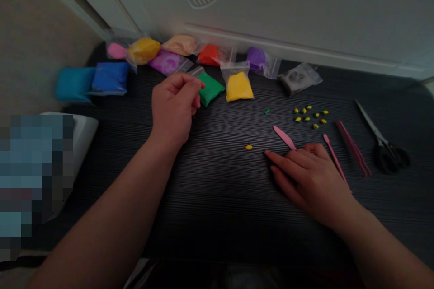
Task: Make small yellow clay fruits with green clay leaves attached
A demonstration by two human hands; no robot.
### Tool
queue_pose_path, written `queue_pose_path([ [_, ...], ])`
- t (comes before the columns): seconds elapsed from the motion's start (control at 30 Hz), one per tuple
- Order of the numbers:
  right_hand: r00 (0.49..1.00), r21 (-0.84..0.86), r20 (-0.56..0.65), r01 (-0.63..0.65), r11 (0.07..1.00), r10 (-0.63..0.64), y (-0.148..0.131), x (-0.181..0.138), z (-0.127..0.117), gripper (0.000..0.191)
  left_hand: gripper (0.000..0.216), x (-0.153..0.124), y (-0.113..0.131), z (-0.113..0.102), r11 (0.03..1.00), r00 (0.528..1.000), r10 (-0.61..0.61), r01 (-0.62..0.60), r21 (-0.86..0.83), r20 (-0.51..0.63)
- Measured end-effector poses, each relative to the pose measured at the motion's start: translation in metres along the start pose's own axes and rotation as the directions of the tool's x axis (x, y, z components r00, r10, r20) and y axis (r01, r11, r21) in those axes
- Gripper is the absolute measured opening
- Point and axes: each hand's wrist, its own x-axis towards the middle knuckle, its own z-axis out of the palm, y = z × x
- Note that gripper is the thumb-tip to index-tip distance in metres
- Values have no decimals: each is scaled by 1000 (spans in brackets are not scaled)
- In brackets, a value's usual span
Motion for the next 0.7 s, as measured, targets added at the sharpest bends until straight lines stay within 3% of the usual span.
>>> queue_pose_path([
  [0.43, 993, -17, -116, -32, 999, 30, 5, 1, 0, 29, 10, 1, -1, -1, 1000, 1000, -3, 3, 1, 1],
  [0.7, 999, 2, -43, 2, 1000, -2, 2, 1, 0, 28, 10, 0, 0, -1, 1000, 1000, 8, -8, 12, 1],
])
